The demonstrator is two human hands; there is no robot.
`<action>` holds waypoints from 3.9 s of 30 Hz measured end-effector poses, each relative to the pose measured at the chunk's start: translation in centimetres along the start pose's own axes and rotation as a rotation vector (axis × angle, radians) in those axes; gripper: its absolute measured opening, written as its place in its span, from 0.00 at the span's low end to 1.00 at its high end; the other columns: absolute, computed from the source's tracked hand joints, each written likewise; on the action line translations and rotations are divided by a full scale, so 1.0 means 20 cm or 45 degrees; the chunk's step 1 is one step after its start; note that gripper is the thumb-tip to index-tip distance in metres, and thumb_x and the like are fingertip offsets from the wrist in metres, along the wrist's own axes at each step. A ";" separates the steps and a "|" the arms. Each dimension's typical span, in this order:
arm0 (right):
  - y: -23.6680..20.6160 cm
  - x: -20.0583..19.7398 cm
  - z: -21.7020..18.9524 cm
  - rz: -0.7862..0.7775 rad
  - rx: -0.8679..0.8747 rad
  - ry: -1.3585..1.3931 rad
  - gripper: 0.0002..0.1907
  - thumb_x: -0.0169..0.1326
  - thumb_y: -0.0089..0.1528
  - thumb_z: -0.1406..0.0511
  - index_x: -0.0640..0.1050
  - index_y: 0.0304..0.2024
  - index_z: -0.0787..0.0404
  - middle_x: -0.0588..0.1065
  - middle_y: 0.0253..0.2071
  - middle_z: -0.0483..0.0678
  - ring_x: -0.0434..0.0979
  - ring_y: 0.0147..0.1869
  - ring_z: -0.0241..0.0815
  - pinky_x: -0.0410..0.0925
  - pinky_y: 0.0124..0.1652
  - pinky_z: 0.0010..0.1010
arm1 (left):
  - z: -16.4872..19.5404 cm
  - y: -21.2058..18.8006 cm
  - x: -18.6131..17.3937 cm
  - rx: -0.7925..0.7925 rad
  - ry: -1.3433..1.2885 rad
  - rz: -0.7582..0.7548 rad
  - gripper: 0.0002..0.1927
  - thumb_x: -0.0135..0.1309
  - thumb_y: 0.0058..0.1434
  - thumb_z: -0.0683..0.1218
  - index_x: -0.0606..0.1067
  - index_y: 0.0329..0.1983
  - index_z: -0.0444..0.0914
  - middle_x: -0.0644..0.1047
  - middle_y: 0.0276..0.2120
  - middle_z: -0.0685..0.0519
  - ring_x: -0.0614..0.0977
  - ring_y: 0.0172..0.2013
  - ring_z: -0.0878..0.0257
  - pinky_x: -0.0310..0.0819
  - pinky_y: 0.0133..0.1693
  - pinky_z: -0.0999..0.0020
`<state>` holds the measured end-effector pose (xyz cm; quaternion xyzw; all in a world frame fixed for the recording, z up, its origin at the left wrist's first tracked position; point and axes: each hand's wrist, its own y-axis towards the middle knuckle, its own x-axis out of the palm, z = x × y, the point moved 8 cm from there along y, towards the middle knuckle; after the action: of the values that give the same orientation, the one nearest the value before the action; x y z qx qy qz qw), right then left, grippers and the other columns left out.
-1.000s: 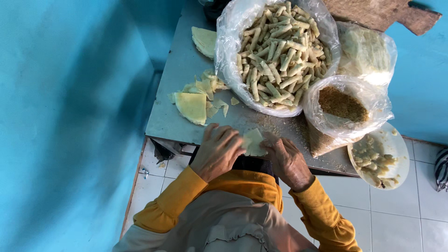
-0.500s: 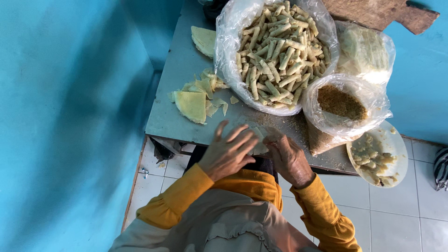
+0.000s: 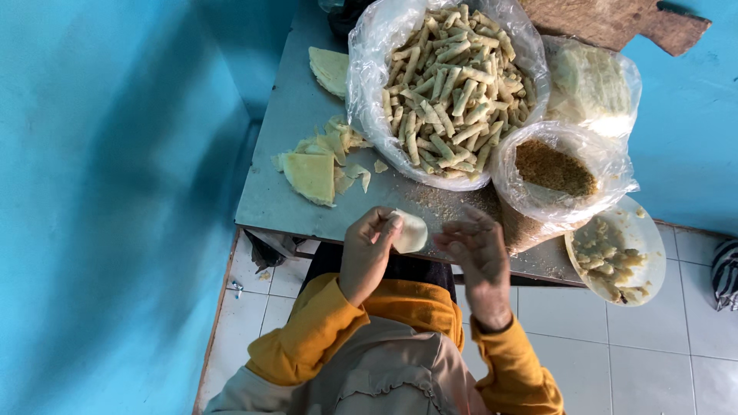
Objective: The person tears pieces from thin dough sheets on the table and rolls each piece between their fingers into a small cylinder, placing the finished rolls onto a plate beside a large bag of already rolled pieces. A bag of brown powder sits on the table nearby.
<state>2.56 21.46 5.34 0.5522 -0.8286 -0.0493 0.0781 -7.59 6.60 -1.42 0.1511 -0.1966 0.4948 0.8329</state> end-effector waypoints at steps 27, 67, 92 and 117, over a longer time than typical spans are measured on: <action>0.01 0.05 0.18 -0.005 0.247 0.244 0.34 0.57 0.62 0.79 0.64 0.70 0.66 0.74 0.48 0.55 0.77 0.50 0.41 0.72 0.52 0.32 | 0.04 0.00 -0.02 0.036 -0.050 0.119 0.08 0.60 0.67 0.39 0.81 0.47 0.30 0.82 0.37 0.53 0.81 0.37 0.72 0.78 0.42 0.75; 0.10 0.06 0.11 -0.208 0.360 0.143 0.36 0.57 0.59 0.76 0.62 0.69 0.63 0.77 0.48 0.51 0.78 0.49 0.37 0.73 0.49 0.26 | 0.05 -0.06 0.04 -0.009 0.347 -0.102 0.08 0.60 0.67 0.44 0.76 0.38 0.34 0.77 0.28 0.58 0.74 0.30 0.77 0.69 0.32 0.80; 0.08 -0.02 0.16 -0.072 0.448 0.205 0.33 0.56 0.61 0.76 0.65 0.68 0.64 0.77 0.46 0.51 0.78 0.45 0.35 0.72 0.44 0.23 | -0.02 -0.08 0.03 -0.058 0.235 -0.150 0.13 0.48 0.73 0.42 0.75 0.55 0.31 0.79 0.38 0.53 0.77 0.36 0.73 0.76 0.40 0.76; -0.16 -0.27 -0.24 0.084 -0.303 -1.045 0.21 0.45 0.65 0.80 0.77 0.57 0.64 0.77 0.55 0.55 0.74 0.62 0.50 0.66 0.61 0.36 | 0.29 -0.16 0.11 1.139 1.677 -0.524 0.17 0.65 0.61 0.49 0.76 0.47 0.36 0.75 0.51 0.51 0.77 0.54 0.54 0.70 0.61 0.53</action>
<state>8.29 25.22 9.12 0.4471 -0.7967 -0.3578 -0.1936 -4.81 4.24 4.60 0.1806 0.5799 0.3510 0.7127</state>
